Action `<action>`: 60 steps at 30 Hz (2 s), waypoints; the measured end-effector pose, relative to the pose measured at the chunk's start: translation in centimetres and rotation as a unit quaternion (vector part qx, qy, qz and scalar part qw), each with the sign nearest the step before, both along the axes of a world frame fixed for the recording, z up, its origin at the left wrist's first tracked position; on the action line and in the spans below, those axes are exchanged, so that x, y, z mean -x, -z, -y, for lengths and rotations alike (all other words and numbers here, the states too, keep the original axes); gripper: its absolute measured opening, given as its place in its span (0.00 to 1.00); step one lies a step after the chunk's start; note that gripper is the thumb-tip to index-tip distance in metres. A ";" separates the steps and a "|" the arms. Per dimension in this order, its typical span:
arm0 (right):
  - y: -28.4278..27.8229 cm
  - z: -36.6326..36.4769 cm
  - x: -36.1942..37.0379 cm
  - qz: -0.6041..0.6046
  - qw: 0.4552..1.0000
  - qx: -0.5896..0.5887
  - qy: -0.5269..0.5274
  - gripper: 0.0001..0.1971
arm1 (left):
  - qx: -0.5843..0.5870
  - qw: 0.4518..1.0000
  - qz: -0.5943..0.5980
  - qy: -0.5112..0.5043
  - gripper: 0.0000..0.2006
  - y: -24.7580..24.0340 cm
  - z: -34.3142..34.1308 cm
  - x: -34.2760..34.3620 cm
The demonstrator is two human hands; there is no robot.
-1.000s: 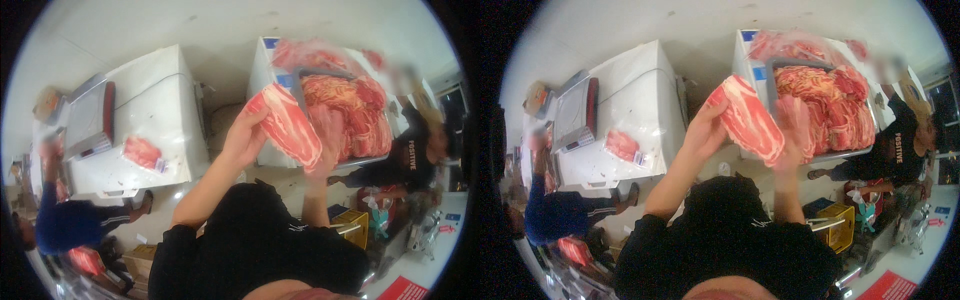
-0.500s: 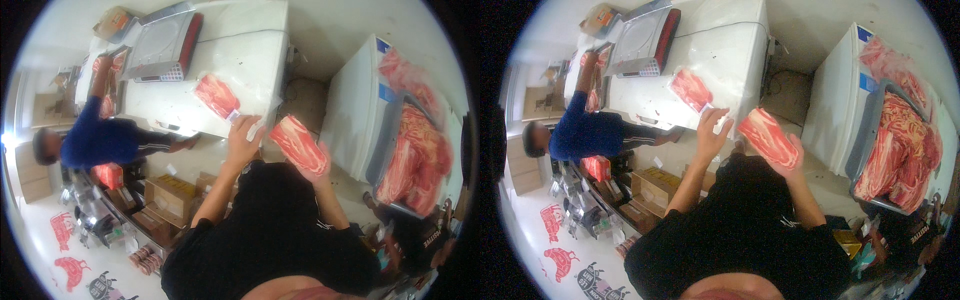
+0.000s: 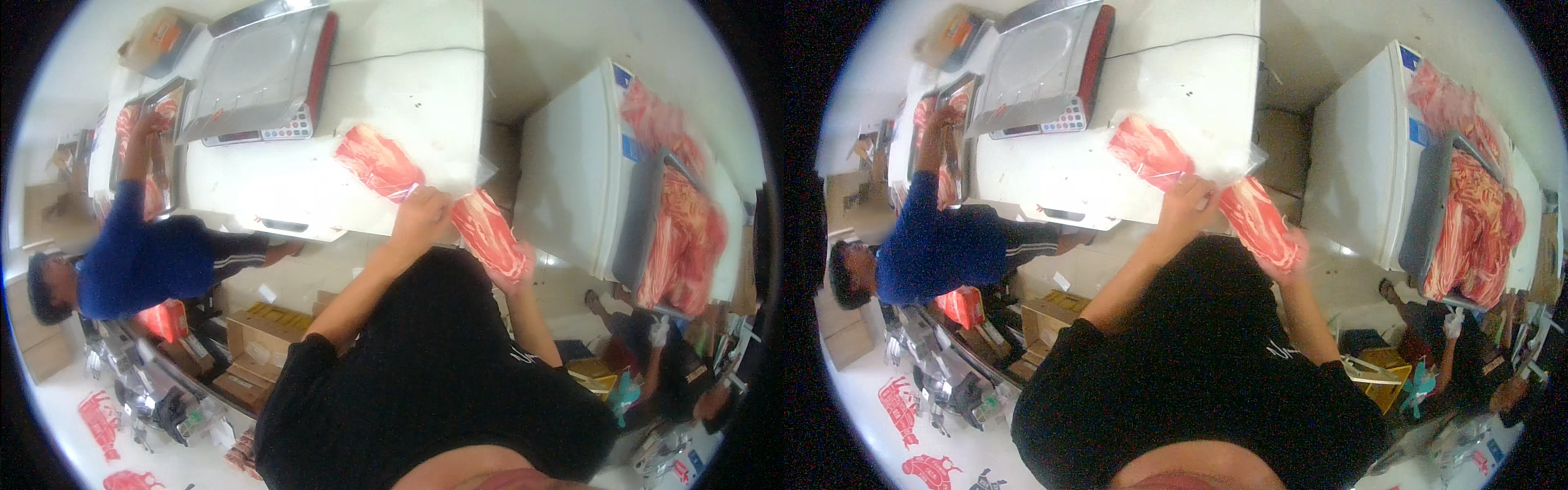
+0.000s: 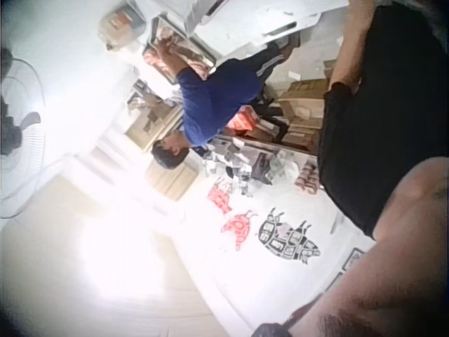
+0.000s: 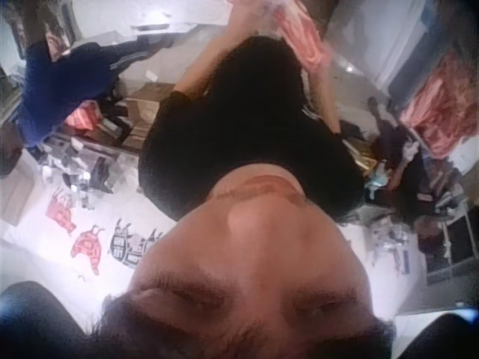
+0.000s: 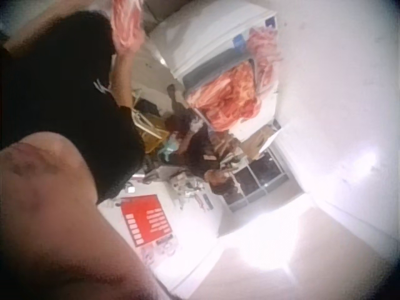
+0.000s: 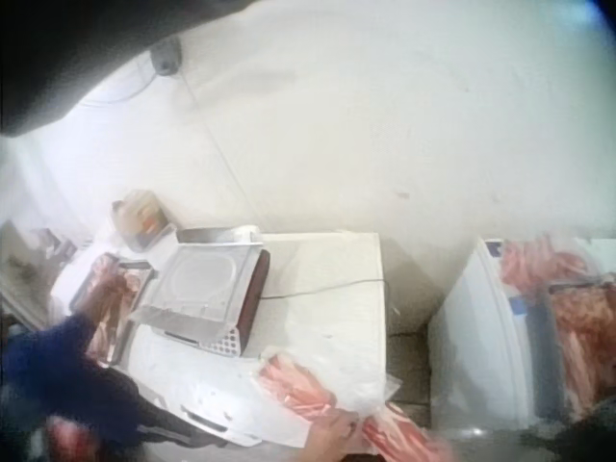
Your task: The person takes thin slices of raw meat from a tray, weighs them on a digital scale, and places them into plastic bags.
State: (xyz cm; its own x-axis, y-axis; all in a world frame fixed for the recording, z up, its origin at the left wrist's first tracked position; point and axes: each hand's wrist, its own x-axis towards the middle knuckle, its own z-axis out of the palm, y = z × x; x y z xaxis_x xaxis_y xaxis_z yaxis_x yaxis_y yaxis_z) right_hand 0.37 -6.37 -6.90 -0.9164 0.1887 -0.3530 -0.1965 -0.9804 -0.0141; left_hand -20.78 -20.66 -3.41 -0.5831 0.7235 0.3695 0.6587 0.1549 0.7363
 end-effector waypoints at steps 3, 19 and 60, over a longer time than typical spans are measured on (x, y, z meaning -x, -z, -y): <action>0.2 1.5 4.0 0.061 0.997 -0.050 0.011 0.28 | -0.038 0.999 -0.024 0.023 0.06 -0.2 0.5 0.4; 0.5 2.8 24.0 0.129 0.910 -0.381 -0.096 0.24 | -0.101 0.987 -0.036 0.123 0.07 -0.9 2.7 2.7; -9.5 -11.4 -6.6 0.354 0.733 -0.515 0.269 0.15 | -0.085 0.977 -0.120 -0.154 0.16 2.9 8.1 15.8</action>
